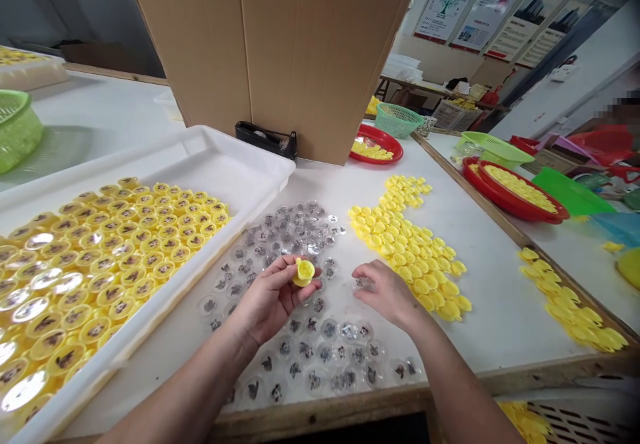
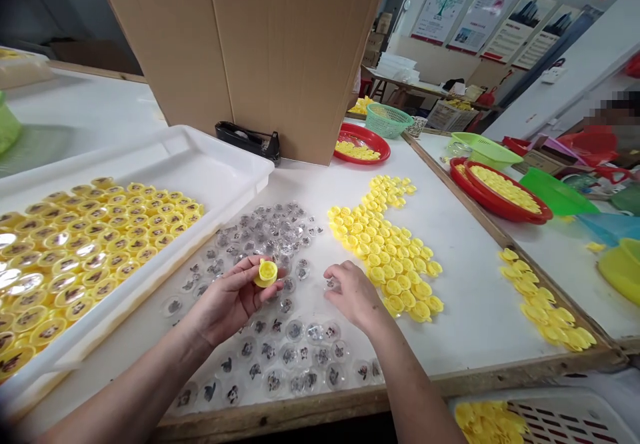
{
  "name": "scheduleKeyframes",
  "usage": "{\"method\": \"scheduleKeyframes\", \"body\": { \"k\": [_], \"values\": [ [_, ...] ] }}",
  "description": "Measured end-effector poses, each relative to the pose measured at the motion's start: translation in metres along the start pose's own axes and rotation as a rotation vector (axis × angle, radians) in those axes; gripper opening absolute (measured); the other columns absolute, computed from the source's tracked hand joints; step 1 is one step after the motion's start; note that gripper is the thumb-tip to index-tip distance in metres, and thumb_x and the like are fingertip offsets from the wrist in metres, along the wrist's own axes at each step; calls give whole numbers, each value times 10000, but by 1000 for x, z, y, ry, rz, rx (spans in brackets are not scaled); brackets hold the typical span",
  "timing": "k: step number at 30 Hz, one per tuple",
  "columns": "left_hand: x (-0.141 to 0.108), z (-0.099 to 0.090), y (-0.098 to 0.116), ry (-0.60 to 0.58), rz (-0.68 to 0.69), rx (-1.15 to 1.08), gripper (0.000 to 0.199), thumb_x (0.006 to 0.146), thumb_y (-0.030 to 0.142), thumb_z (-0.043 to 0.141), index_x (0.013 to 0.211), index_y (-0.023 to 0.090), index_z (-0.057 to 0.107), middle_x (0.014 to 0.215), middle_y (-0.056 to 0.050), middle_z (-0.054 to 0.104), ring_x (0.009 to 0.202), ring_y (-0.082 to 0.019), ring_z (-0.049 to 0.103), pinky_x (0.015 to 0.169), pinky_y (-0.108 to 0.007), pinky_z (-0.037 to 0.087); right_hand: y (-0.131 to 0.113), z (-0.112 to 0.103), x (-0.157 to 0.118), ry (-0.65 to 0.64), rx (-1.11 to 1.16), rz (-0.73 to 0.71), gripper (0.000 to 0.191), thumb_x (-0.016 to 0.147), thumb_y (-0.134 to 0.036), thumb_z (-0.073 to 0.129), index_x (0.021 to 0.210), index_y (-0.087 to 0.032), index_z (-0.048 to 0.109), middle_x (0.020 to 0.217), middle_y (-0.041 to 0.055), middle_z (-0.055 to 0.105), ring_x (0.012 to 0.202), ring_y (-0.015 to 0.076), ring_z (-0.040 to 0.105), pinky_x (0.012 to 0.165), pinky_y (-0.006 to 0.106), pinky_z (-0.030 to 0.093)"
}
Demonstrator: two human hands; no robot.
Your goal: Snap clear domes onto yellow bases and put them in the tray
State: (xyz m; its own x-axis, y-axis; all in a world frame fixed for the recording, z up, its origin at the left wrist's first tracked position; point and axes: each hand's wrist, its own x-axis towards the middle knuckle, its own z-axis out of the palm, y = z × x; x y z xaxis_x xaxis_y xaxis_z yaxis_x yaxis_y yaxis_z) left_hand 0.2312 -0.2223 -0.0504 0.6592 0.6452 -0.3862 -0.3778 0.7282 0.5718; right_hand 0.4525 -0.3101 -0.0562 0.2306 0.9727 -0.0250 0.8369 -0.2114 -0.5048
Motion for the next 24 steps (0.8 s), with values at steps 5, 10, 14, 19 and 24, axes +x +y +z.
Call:
{"method": "scheduleKeyframes", "body": {
  "k": [5,10,14,19,24],
  "values": [
    [-1,1,1,-37,5,22,164,860,142,512,1024,135,506,1033,-173,642,739,-184,677,599,-207,547,-12,12,1,17,-100,-84,79,742,-182,642,805,-215,676,831,37,587,864,214,546,758,330,408],
    [0,1,0,-63,5,14,250,870,131,498,1115,100,536,1061,-173,632,674,-128,657,574,-171,532,-24,22,5,63,-131,-160,145,752,-83,578,675,-191,635,730,30,576,764,191,540,708,307,404],
    [-1,2,-3,-51,-16,-12,246,868,111,495,1108,105,547,995,-147,650,751,-160,678,677,-208,558,-44,7,-2,174,-63,-210,104,793,-116,551,741,-191,602,775,29,583,793,176,548,717,290,427],
    [-2,3,-9,-82,-47,-57,192,854,99,522,1040,115,567,909,-109,661,759,-162,685,701,-219,567,-85,-9,-3,326,100,-404,103,846,-175,521,839,-212,617,818,37,587,807,179,556,725,320,456],
    [-3,4,-11,-51,-94,-60,205,861,108,511,1063,102,546,958,-145,657,772,-192,691,684,-221,573,-71,-12,-5,348,116,-354,132,862,-170,499,892,-219,618,870,45,607,845,177,576,743,318,467]
  ]
}}
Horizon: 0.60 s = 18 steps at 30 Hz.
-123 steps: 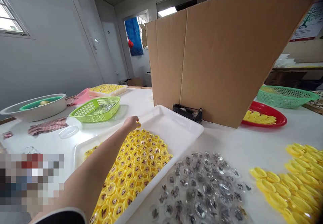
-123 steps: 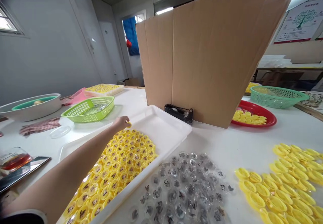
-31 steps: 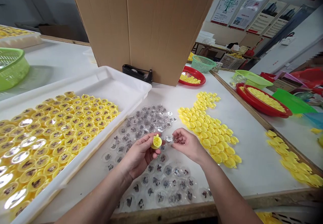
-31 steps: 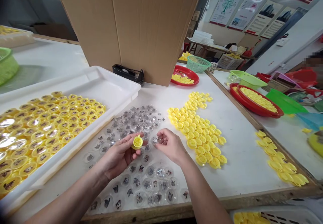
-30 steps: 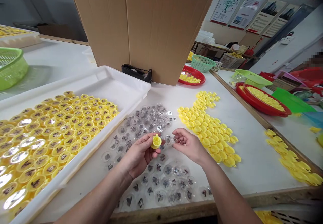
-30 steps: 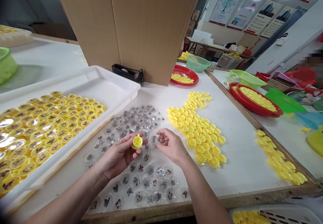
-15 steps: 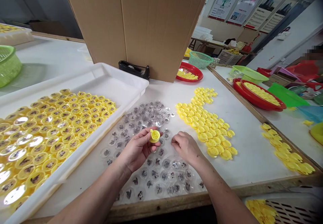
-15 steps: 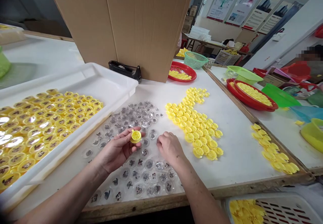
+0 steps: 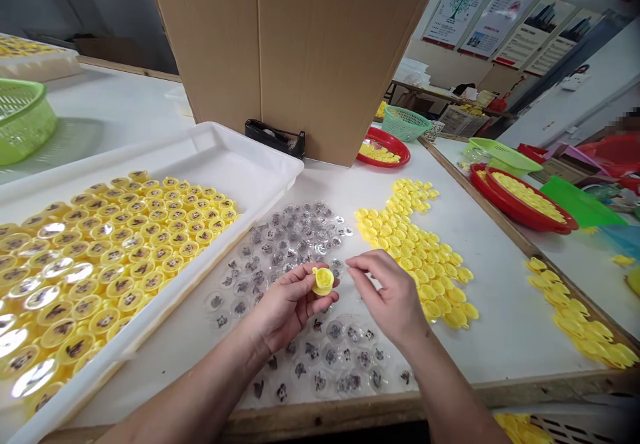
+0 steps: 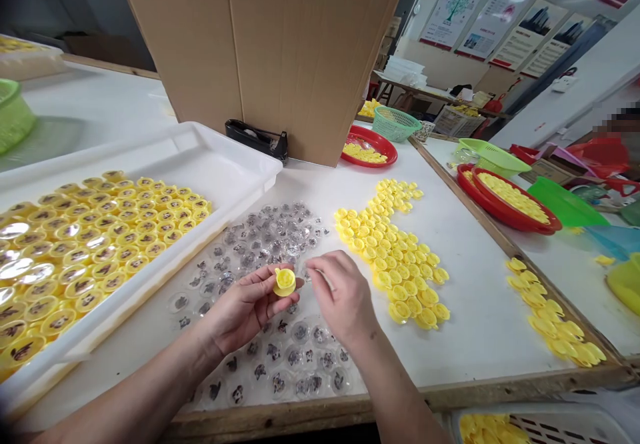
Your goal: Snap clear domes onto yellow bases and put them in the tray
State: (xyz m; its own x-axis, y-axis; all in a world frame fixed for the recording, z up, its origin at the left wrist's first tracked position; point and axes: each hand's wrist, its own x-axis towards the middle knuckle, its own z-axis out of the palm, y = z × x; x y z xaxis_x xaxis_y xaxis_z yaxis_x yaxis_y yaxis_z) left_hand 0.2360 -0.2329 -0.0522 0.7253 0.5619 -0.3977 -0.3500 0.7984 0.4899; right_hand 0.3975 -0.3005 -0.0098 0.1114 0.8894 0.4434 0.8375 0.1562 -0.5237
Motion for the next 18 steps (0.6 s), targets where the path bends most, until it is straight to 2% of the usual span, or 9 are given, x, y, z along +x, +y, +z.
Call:
{"method": "scheduleKeyframes", "body": {
  "k": [2,4,6,8,10,15,18],
  "values": [
    [-1,1,2,20,-4,5,228,867,104,498,1092,96,530,992,-166,651,795,-204,691,695,-221,573,18,-6,-11,-38,-69,118,103,857,-195,515,889,-220,609,885,42,608,827,176,583,716,311,469],
    [-1,2,3,25,9,6,231,872,99,487,1099,92,524,1012,-178,647,816,-206,688,710,-217,570,36,-11,-24,-159,-160,250,97,826,-237,566,913,-217,605,907,42,599,785,178,586,678,314,469],
    [-1,2,5,25,27,9,229,874,96,482,1099,91,523,1011,-180,648,830,-206,686,716,-211,567,48,-11,-37,-272,-229,355,191,782,-274,623,959,-205,600,930,46,581,750,180,585,663,325,469],
    [0,1,5,20,42,13,230,872,96,484,1099,91,524,1008,-177,649,839,-211,684,719,-213,568,54,-7,-45,-326,-269,408,274,743,-282,661,994,-194,594,937,50,563,739,184,584,672,337,470],
    [0,0,4,15,51,18,234,867,97,494,1100,93,527,1014,-173,646,846,-216,682,723,-219,569,57,0,-50,-336,-277,424,272,729,-261,663,984,-194,598,930,47,551,730,181,583,686,341,470],
    [0,-3,2,6,58,34,229,854,109,527,1082,105,547,1005,-156,647,829,-210,684,716,-231,574,61,11,-50,-311,-229,407,53,736,-196,609,784,-193,586,812,22,537,695,165,585,676,320,478],
    [0,-4,2,2,57,46,226,852,115,532,1077,111,557,985,-140,651,813,-198,685,731,-239,572,58,9,-50,-287,-193,372,66,737,-171,583,798,-194,570,810,25,546,673,158,581,658,320,486]
  ]
}}
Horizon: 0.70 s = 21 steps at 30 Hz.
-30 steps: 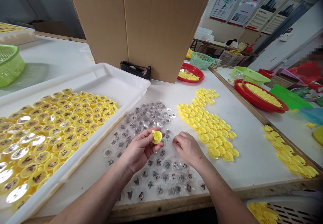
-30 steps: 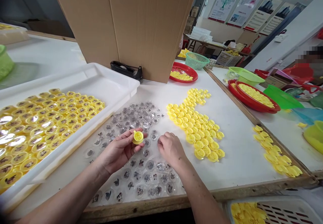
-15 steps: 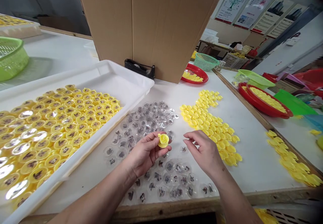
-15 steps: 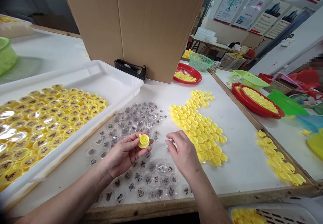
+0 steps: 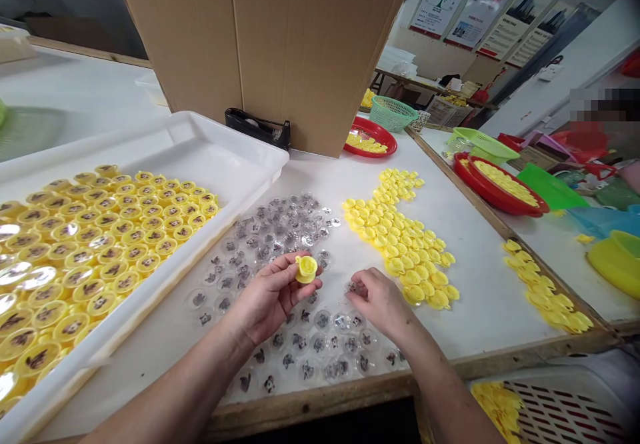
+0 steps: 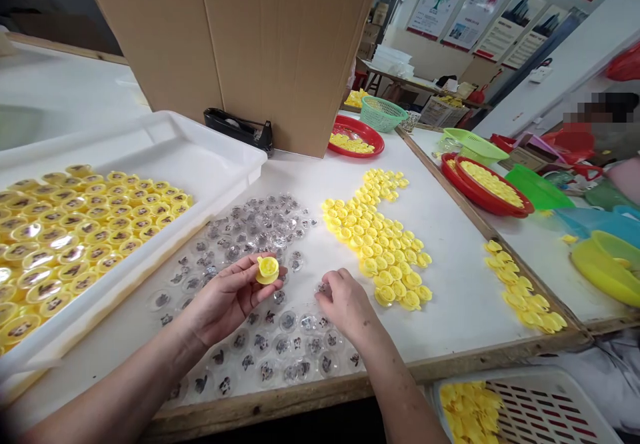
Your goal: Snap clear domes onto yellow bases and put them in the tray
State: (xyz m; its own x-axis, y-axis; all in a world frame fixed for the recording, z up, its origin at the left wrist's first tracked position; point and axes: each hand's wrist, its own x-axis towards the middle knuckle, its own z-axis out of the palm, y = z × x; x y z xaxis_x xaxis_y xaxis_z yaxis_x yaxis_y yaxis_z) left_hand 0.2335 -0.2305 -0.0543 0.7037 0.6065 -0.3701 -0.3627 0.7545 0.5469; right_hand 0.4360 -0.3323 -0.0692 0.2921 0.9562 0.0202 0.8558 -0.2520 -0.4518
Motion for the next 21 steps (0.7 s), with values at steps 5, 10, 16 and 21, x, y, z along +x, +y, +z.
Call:
{"method": "scheduleKeyframes", "body": {
  "k": [5,10,16,21],
  "values": [
    [0,2,-3,-2,-25,17,229,856,110,521,1083,113,548,975,-144,656,807,-192,687,727,-229,570,-20,-16,-11,79,171,-128,190,760,-154,566,940,-211,550,902,34,578,713,138,579,653,284,507],
    [-2,3,-9,-35,-93,19,228,844,120,541,1072,122,553,979,-133,649,807,-204,689,706,-215,565,-48,-29,-18,131,408,-297,284,786,-116,561,1049,-224,540,954,42,572,811,151,581,732,303,520],
    [-4,3,-14,-123,-92,71,235,813,171,611,1045,139,590,810,-72,635,665,-143,660,563,-181,535,-64,-35,-15,165,289,-399,301,799,-124,562,1075,-240,539,995,62,604,842,179,577,725,330,521],
    [-5,3,-12,-141,-83,30,310,777,173,663,1079,143,599,873,-96,660,682,-135,658,591,-182,535,-72,-32,-9,148,262,-425,289,809,-124,539,1063,-258,570,970,51,607,790,167,597,694,313,529]
  ]
}}
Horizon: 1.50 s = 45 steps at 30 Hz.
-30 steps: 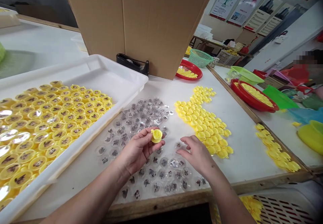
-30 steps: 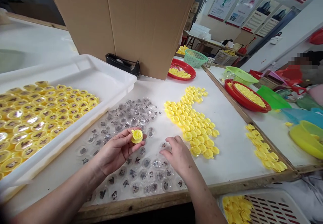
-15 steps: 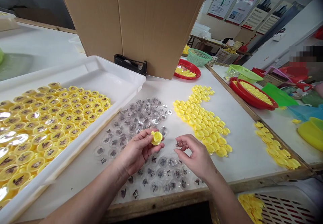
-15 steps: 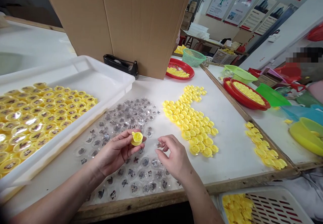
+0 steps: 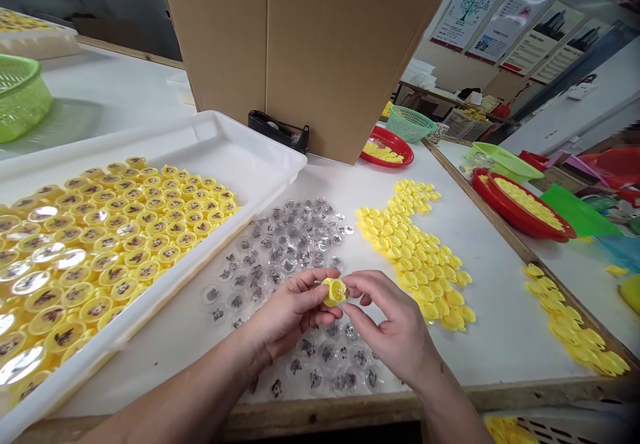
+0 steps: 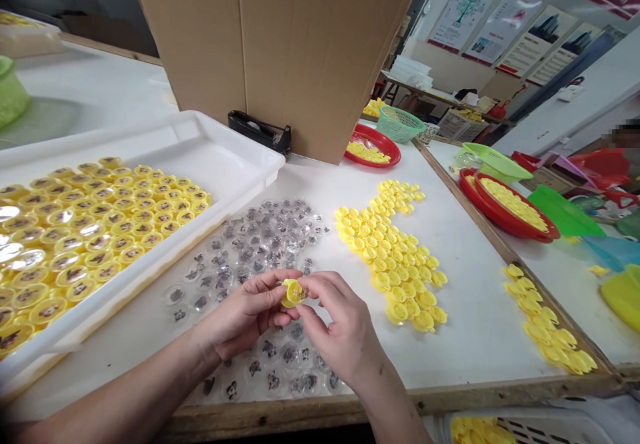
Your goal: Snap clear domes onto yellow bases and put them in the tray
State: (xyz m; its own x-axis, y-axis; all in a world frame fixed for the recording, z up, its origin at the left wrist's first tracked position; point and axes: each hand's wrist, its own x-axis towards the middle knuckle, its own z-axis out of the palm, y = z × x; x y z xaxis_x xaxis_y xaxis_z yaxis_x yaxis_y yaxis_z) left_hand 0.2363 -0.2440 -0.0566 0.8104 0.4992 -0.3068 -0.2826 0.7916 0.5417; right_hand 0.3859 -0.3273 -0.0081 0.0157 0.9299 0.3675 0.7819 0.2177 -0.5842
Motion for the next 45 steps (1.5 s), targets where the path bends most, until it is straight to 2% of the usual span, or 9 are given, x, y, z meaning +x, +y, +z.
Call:
{"method": "scheduleKeyframes", "body": {
  "k": [5,8,15,22,27,33,36,41,45],
  "values": [
    [0,1,0,-2,16,-3,267,752,177,694,1004,123,625,849,-73,653,657,-104,636,621,-174,541,-2,8,3,-34,-58,43,262,850,-202,546,1100,-256,603,840,38,566,638,131,577,572,267,512],
    [0,1,-1,-24,35,5,255,746,181,701,983,126,628,856,-59,644,673,-102,631,630,-177,543,-3,10,1,-25,-136,33,280,870,-235,540,1145,-250,590,808,34,559,651,140,582,602,275,509],
    [-1,2,-3,-38,58,49,250,724,194,724,944,128,625,843,-50,640,694,-113,634,646,-198,543,-3,-2,-4,-203,-158,25,436,886,-172,493,1301,-306,472,865,26,571,736,146,605,681,276,511],
    [-1,3,-5,-18,49,99,332,690,201,754,982,141,608,873,-60,664,720,-122,647,675,-211,533,0,-2,-7,-108,-116,93,237,827,-176,588,1055,-239,598,884,25,610,697,136,598,671,276,500],
    [-1,3,-5,-32,67,118,329,678,214,766,956,144,606,826,-36,667,702,-108,638,662,-209,523,-1,2,-8,-65,-78,92,292,831,-166,585,1118,-220,585,820,13,621,724,140,604,653,256,487],
    [1,1,-6,-41,83,137,333,676,214,768,952,132,599,829,-44,677,721,-109,636,666,-215,509,4,1,-10,-143,-106,60,335,824,-235,629,1151,-198,569,831,15,640,742,147,604,668,267,476],
    [1,2,-7,-33,76,160,335,674,221,770,952,132,605,848,-43,676,738,-118,642,682,-232,513,6,-2,-12,-192,-109,66,363,851,-182,577,1211,-205,528,907,27,644,805,147,610,713,269,476],
    [0,2,-9,-45,88,187,335,677,224,766,960,139,608,806,-24,668,680,-91,611,650,-221,500,3,-6,-11,-164,-154,103,253,806,-175,635,1055,-212,612,813,6,598,701,131,581,647,255,460],
    [0,3,-10,-43,117,223,309,699,237,747,956,142,604,818,-34,678,695,-97,601,625,-212,481,0,-4,-9,-111,-106,101,321,786,-116,636,1095,-199,604,841,11,602,725,117,586,665,231,466]
  ]
}}
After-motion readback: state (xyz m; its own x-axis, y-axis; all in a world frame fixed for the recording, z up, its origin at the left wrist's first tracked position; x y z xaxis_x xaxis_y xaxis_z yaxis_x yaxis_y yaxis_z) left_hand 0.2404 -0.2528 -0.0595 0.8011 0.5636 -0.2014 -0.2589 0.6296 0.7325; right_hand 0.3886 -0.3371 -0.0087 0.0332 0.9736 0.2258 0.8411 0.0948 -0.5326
